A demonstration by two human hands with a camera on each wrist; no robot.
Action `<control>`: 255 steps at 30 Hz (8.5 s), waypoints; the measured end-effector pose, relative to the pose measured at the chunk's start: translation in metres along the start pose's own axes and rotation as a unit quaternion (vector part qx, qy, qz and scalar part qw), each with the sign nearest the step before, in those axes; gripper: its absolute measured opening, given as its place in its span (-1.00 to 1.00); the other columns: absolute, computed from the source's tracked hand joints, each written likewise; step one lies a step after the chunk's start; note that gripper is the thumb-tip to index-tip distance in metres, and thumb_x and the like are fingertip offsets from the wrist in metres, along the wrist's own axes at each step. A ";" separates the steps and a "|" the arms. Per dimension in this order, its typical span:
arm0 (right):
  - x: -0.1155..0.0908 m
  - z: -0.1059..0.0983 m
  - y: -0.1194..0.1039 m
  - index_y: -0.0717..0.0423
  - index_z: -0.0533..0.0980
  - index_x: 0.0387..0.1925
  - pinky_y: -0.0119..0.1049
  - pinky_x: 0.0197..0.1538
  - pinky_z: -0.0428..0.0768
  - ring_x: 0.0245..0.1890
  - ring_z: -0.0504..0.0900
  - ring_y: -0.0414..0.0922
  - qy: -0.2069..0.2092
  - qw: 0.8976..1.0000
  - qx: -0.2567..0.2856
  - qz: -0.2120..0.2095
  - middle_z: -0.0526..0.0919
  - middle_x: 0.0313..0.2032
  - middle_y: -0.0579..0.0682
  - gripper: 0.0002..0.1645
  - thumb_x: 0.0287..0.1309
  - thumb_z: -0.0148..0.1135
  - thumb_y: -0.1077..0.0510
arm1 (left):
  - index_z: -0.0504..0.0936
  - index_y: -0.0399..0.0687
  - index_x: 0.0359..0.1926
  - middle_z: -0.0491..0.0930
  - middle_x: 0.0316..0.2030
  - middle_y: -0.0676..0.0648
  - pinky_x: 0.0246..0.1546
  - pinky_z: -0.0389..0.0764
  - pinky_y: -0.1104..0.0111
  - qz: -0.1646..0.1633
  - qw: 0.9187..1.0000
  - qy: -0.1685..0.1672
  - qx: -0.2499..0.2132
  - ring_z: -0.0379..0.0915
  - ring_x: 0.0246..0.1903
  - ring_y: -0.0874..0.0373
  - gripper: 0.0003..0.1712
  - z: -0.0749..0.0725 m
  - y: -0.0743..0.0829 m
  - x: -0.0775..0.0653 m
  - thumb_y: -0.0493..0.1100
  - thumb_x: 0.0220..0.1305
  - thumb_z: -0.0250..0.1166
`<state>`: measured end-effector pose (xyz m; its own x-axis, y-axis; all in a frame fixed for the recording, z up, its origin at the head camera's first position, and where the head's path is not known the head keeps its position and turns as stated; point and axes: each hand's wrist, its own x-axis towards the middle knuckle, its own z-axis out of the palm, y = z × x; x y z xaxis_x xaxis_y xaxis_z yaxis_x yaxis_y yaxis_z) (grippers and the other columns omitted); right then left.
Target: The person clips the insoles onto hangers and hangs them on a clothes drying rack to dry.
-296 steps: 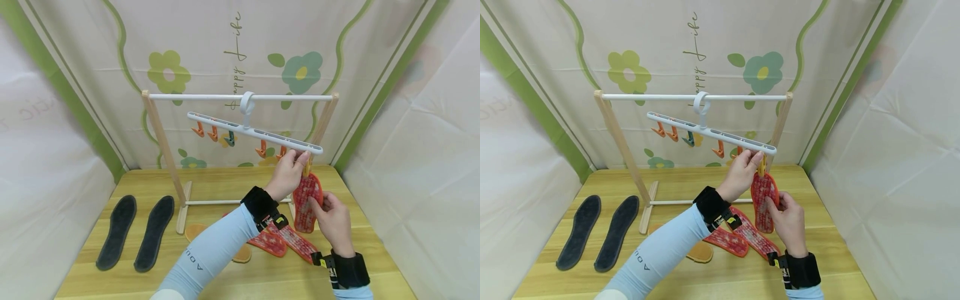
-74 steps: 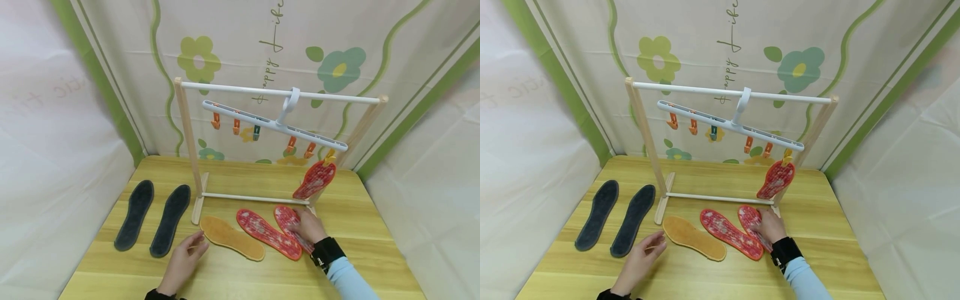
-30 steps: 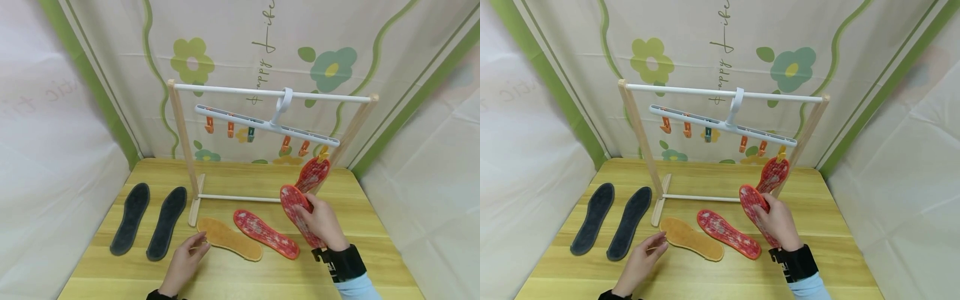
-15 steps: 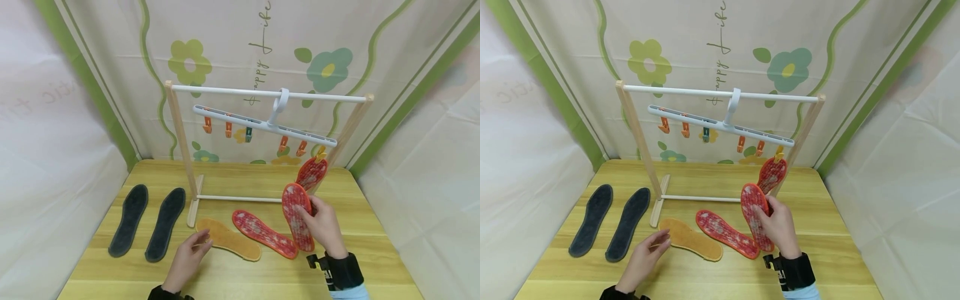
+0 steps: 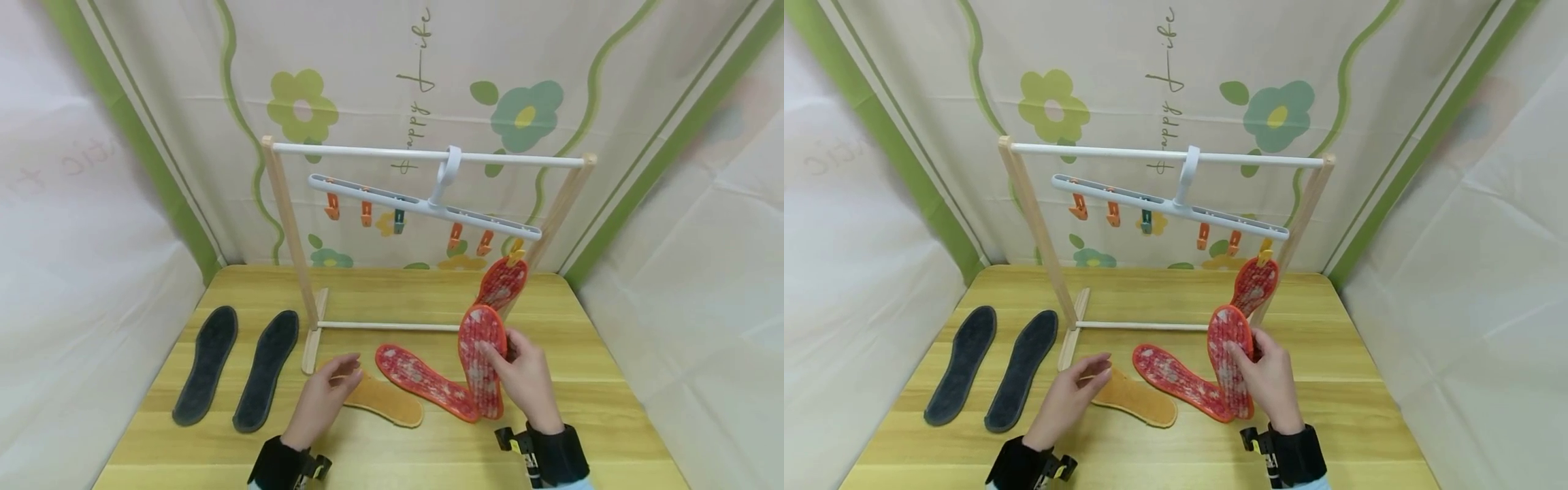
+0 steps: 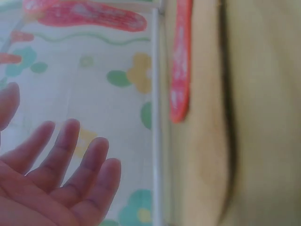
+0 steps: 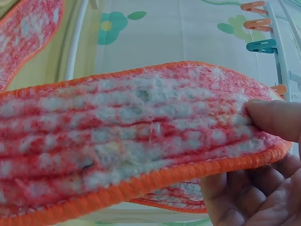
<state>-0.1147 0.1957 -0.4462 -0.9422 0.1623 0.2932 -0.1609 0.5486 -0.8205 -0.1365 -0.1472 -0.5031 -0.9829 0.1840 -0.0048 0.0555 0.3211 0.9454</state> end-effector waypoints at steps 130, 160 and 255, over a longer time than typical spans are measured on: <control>0.050 -0.007 -0.008 0.24 0.56 0.01 0.00 -0.13 0.68 -0.19 0.71 0.06 0.053 0.998 0.030 -0.019 0.70 -0.13 0.19 -0.60 0.26 0.35 0.05 | 0.35 -0.03 0.15 0.41 -0.20 -0.04 -0.29 0.41 0.33 0.140 0.975 -0.135 -0.106 0.35 -0.27 0.13 -0.67 0.134 0.223 0.139 0.04 0.56 -0.05; 0.060 -0.001 -0.004 0.22 0.54 0.05 0.02 -0.06 0.66 -0.14 0.69 0.07 0.042 0.997 0.060 0.003 0.68 -0.08 0.19 -0.54 0.27 0.34 0.00 | 0.41 0.00 0.20 0.51 -0.09 0.04 0.02 0.50 0.17 0.127 0.984 -0.097 -0.080 0.45 -0.06 0.19 -0.62 0.135 0.219 0.136 0.06 0.53 0.03; 0.016 0.019 0.084 0.25 0.37 0.31 0.15 0.13 0.49 0.20 0.44 0.31 -0.121 0.984 -0.025 0.125 0.45 0.21 0.36 -0.42 0.38 0.22 0.08 | 0.30 -0.07 0.39 0.41 0.25 -0.18 0.24 0.36 0.10 0.046 0.994 -0.084 -0.054 0.27 0.30 -0.09 -0.25 0.075 0.083 0.138 0.22 0.36 0.23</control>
<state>-0.1491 0.2289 -0.5198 -0.9939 0.0999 -0.0457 0.0939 0.5563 -0.8257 -0.2544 -0.0255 -0.4500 -0.9309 0.3635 0.0368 0.1148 0.1952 0.9740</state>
